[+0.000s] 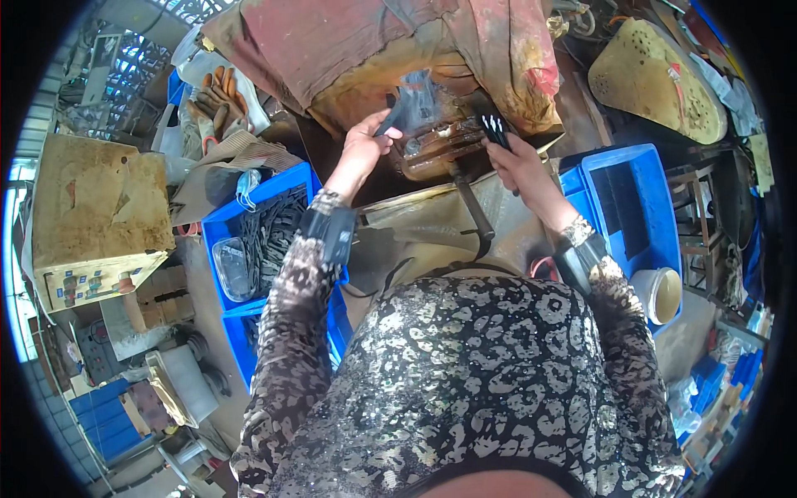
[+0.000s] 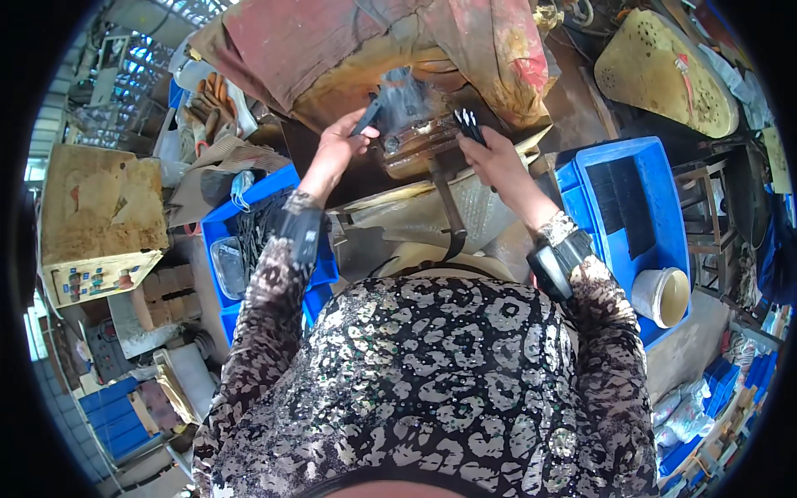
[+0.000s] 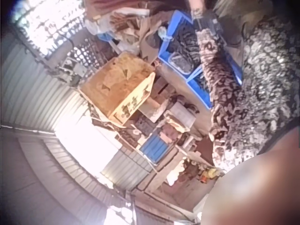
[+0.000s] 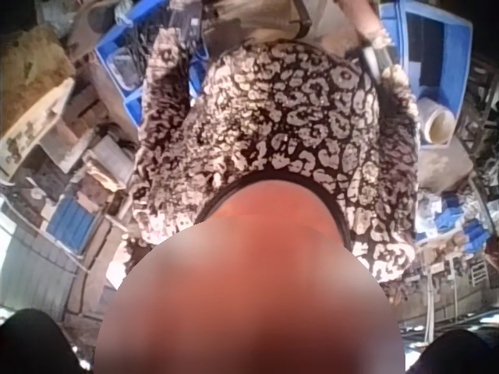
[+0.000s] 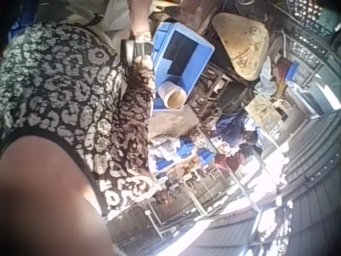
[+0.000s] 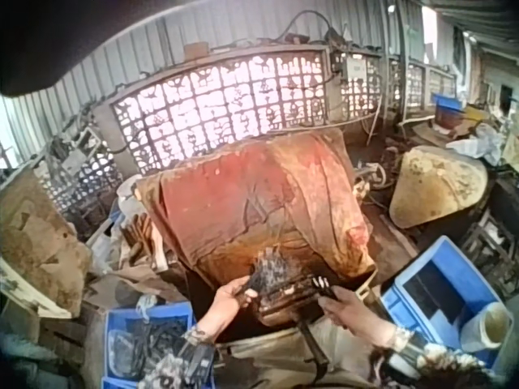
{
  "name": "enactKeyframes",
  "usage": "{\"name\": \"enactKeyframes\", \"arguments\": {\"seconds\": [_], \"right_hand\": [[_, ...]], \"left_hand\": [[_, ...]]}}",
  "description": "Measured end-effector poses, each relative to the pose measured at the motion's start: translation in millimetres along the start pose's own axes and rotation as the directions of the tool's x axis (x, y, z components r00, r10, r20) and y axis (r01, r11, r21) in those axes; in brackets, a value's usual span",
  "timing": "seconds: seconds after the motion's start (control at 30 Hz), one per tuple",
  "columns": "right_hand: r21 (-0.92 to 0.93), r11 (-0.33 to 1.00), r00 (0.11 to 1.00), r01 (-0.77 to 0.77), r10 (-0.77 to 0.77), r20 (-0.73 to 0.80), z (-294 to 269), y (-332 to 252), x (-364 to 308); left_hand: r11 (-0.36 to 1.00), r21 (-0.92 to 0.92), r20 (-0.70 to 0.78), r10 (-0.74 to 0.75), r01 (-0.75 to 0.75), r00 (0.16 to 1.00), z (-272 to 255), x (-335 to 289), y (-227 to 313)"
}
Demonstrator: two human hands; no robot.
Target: The person picks up a metal piece from a blue bin, holds it against a rotating grinding wheel while water flows over it, and then places it into a different blue bin, repeating the process for several pieces.
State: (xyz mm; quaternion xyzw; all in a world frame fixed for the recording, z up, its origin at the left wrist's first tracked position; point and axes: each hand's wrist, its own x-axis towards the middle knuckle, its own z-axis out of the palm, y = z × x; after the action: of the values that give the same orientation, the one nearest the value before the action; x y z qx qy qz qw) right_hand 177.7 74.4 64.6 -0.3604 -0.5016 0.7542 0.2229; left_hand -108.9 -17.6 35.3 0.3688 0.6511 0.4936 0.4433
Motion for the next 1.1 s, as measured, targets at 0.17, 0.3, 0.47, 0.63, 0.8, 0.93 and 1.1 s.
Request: {"name": "enactKeyframes", "arguments": {"seconds": [0.17,0.3,0.47,0.63,0.8,0.93,1.1], "right_hand": [[-0.287,0.958,0.992,-0.012,0.046,0.114,-6,3,-28],[-0.349,0.936,0.972,0.046,0.038,0.230,-9,5,-52],[-0.456,0.881,0.904,0.126,0.087,0.419,-7,-3,-66],[-0.567,0.808,0.898,0.159,0.121,0.424,-1,-2,-72],[-0.558,0.773,0.883,0.304,-0.008,0.470,-1,-1,-72],[-0.585,0.757,0.890,0.290,0.012,0.456,-1,-4,-76],[-0.538,0.791,0.915,0.291,-0.066,0.398,5,-4,-81]], "left_hand": [[0.927,0.339,-0.014,0.172,-0.157,0.985,18,36,-45],[0.938,0.306,0.091,0.141,-0.162,0.986,18,45,-64],[0.931,-0.361,0.211,0.027,0.052,0.977,11,57,-83],[0.984,0.085,0.173,0.138,-0.155,0.975,8,62,-90],[0.981,0.122,0.212,0.122,-0.150,0.970,11,60,-80],[0.789,0.483,0.352,0.223,-0.380,0.909,16,49,-48],[0.375,0.837,0.344,0.206,-0.399,0.916,16,10,5]]}}
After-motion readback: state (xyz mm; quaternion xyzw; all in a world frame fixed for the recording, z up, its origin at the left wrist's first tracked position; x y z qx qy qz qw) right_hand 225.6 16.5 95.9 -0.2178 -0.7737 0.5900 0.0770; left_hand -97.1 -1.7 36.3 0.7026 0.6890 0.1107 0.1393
